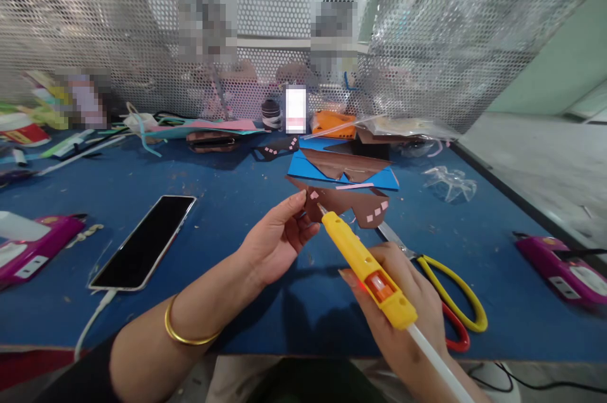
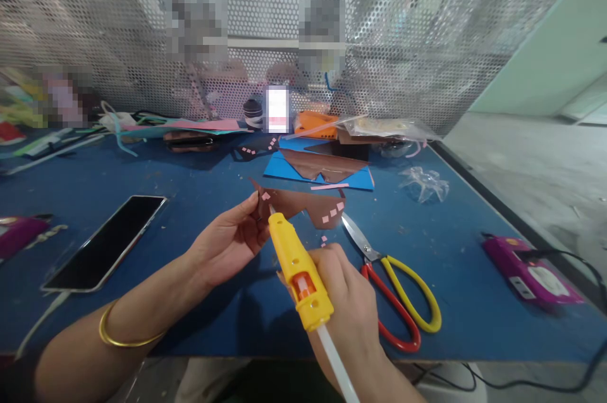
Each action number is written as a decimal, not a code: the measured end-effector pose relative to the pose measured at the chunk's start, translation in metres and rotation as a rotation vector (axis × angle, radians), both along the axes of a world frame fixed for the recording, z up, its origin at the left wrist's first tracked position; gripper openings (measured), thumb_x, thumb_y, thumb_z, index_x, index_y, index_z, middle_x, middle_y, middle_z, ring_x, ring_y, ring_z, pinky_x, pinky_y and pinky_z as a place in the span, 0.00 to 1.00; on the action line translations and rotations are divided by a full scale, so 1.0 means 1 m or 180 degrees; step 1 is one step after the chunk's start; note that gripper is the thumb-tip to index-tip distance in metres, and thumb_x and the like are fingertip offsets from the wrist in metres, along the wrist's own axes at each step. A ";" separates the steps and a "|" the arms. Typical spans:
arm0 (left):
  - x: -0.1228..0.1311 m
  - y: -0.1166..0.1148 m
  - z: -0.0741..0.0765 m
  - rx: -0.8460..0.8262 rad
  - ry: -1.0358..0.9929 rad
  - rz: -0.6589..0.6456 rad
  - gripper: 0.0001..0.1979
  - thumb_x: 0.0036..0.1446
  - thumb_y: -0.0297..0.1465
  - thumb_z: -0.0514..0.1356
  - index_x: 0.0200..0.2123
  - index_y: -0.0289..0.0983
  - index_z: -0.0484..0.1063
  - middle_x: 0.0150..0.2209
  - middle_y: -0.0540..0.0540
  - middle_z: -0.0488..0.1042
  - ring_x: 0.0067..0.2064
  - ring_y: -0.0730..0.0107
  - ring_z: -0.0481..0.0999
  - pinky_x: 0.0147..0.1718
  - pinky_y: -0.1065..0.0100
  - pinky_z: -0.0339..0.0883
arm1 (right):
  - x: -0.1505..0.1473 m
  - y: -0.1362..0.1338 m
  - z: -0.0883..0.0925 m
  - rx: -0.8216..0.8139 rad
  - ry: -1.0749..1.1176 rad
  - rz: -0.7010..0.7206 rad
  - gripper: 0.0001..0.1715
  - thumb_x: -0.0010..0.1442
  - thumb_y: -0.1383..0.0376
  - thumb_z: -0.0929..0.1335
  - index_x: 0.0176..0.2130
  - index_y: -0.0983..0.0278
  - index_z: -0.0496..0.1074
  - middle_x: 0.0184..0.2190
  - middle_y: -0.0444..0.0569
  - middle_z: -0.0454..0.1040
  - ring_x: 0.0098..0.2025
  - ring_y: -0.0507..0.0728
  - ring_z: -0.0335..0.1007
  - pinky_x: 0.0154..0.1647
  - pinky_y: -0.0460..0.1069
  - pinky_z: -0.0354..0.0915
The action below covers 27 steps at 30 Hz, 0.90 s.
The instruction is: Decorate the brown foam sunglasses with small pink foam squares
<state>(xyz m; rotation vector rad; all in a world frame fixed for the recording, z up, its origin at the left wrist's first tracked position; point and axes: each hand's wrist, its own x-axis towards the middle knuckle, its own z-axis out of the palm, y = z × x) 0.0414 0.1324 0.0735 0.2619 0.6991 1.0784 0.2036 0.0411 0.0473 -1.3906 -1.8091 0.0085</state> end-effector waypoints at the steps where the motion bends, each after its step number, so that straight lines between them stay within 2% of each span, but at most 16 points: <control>1: 0.000 0.000 0.000 0.0013 -0.0021 -0.0018 0.07 0.61 0.22 0.60 0.32 0.34 0.78 0.32 0.48 0.80 0.29 0.75 0.80 0.23 0.76 0.76 | 0.001 0.000 0.000 0.0016 -0.0030 0.0045 0.07 0.64 0.60 0.67 0.35 0.60 0.65 0.27 0.42 0.68 0.24 0.50 0.67 0.21 0.44 0.60; 13: 0.001 -0.001 0.003 -0.0132 0.0153 0.0119 0.08 0.62 0.22 0.59 0.33 0.34 0.77 0.27 0.51 0.78 0.23 0.78 0.76 0.22 0.74 0.75 | 0.002 -0.001 0.000 0.0072 0.0033 -0.0015 0.06 0.64 0.61 0.67 0.37 0.60 0.65 0.29 0.43 0.71 0.25 0.50 0.70 0.23 0.44 0.63; 20: 0.000 0.000 0.001 0.0001 0.0019 -0.0047 0.06 0.60 0.23 0.61 0.31 0.34 0.77 0.31 0.48 0.80 0.29 0.76 0.79 0.24 0.76 0.74 | -0.003 -0.001 0.001 -0.0011 0.0082 -0.0020 0.06 0.65 0.60 0.66 0.37 0.60 0.65 0.28 0.43 0.69 0.26 0.52 0.68 0.23 0.47 0.60; 27: 0.000 -0.001 0.001 -0.0015 0.0018 -0.0018 0.06 0.61 0.23 0.60 0.32 0.34 0.77 0.32 0.48 0.80 0.29 0.76 0.79 0.25 0.75 0.75 | -0.002 -0.005 -0.001 -0.0150 0.0098 -0.0072 0.07 0.65 0.59 0.65 0.37 0.59 0.65 0.29 0.43 0.70 0.26 0.52 0.69 0.22 0.47 0.59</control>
